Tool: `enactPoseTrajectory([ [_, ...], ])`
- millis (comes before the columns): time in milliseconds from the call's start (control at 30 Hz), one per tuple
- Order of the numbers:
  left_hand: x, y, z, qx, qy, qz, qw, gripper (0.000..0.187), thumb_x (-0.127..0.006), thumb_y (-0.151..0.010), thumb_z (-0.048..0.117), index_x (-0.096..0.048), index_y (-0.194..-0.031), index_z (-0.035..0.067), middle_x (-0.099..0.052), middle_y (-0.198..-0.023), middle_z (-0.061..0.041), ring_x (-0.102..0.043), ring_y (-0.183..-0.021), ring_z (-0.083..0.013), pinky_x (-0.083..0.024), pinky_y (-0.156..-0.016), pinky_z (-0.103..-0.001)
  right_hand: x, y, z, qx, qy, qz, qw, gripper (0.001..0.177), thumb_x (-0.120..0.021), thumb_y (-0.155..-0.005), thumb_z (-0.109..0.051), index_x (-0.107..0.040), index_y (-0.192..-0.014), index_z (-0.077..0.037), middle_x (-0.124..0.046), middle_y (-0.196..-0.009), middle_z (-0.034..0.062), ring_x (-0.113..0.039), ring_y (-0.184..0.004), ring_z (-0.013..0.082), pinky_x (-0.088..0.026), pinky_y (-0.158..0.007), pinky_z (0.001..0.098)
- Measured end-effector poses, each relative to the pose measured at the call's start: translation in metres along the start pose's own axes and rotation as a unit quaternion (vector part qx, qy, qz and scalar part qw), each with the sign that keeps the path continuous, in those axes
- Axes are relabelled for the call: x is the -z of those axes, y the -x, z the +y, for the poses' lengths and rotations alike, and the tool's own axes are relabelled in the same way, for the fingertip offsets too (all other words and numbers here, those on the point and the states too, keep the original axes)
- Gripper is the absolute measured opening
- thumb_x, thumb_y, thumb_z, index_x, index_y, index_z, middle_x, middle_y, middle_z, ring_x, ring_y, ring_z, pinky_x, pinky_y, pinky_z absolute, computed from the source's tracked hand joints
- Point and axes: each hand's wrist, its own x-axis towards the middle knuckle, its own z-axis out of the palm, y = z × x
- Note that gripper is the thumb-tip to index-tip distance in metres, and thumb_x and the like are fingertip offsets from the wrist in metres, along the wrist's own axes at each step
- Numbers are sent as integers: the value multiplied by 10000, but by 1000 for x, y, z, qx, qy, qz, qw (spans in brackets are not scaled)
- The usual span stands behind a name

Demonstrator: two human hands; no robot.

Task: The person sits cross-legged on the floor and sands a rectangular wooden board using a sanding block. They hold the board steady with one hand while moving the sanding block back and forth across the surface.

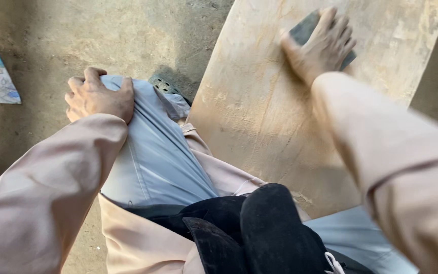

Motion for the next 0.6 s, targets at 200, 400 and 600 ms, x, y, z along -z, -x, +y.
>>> enactPoseTrajectory([
  [200,-5,-6,-4,-14,-6,-1,1000,547,-729,-847,544,-593,-1279,237,-504,-1316,-127,-473,-1250,-356,-405,-1005,-498,76,199,-42,3,-5,-85,996,983,-768,-706,-691,-378,-1449,-178,-509,-1309,190,-458,-1239,388,-322,-1055,594],
  [400,-6,-8,-7,-19,-14,-1,1000,535,-717,-862,554,-601,-1276,236,-506,-1330,-121,-464,-1271,-354,-400,-1021,-495,51,135,-4,5,-37,-140,989,977,-709,-846,-664,-325,-1524,-75,-393,-1494,299,-298,-1402,515,-160,-1102,658],
  [600,2,-2,6,-2,-17,-12,1000,547,-714,-834,550,-585,-1274,253,-478,-1344,-109,-453,-1261,-353,-387,-1015,-512,0,-11,29,-135,-63,-122,981,945,-629,-844,-671,-309,-1540,-117,-412,-1528,235,-352,-1482,400,-217,-1254,558],
])
